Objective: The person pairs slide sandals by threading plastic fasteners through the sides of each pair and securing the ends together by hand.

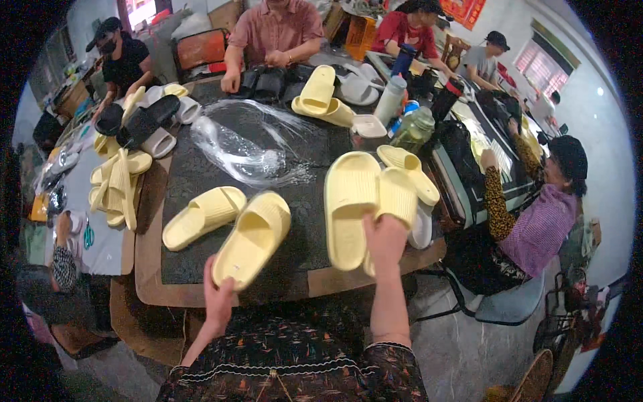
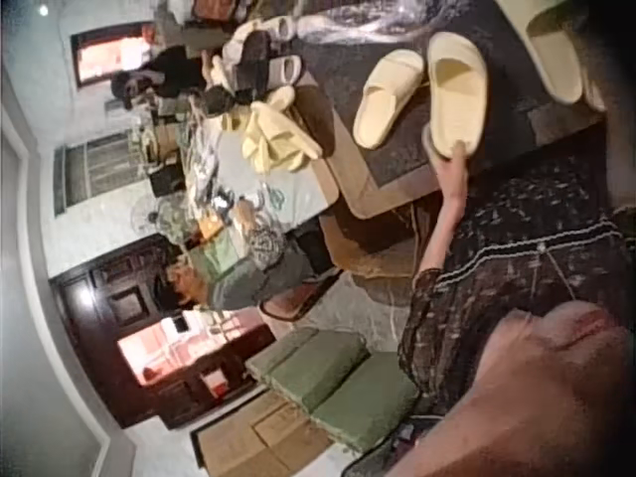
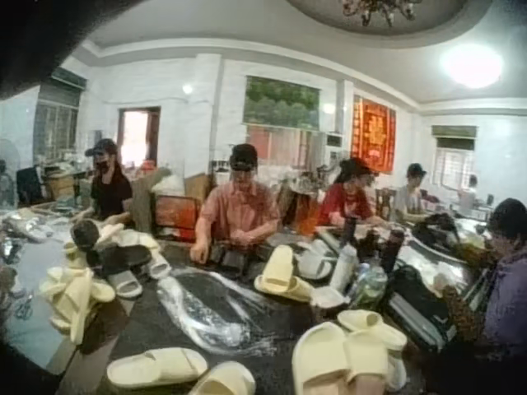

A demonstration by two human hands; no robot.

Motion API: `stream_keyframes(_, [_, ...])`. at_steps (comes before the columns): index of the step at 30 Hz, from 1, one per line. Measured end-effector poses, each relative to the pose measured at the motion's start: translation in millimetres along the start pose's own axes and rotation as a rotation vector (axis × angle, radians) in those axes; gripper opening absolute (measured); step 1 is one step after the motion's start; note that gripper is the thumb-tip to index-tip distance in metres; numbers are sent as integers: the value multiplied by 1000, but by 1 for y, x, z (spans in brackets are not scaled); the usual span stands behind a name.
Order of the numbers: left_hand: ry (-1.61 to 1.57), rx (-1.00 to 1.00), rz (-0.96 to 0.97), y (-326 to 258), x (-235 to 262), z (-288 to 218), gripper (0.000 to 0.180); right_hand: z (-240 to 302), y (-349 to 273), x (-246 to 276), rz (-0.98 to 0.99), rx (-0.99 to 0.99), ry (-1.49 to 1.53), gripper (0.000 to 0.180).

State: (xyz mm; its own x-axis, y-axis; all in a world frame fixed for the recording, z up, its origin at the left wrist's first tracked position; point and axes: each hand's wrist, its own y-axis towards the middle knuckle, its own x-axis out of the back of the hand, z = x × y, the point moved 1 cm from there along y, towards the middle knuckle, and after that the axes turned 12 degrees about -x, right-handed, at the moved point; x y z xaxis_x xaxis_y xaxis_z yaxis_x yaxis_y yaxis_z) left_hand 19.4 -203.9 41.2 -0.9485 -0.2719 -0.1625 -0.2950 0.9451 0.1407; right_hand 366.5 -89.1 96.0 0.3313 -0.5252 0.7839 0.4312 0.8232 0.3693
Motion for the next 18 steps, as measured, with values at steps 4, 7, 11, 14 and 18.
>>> stream_keyframes(4, [98,61,288,-4,-16,16,62,-20,57,22,-88,-162,-145,40])
stream_keyframes(7, [503,159,647,15,-19,-11,63,-36,95,26,-139,-212,-57,45])
stream_keyframes(11, [607,43,557,48,0,-33,51,-63,125,4,-39,-263,-91,54])
stream_keyframes(14, [715,-231,323,82,19,-46,49,-48,106,-6,182,-320,73,54])
stream_keyframes(18, [1217,-451,156,128,36,-29,60,-16,50,-13,-321,84,177,44])
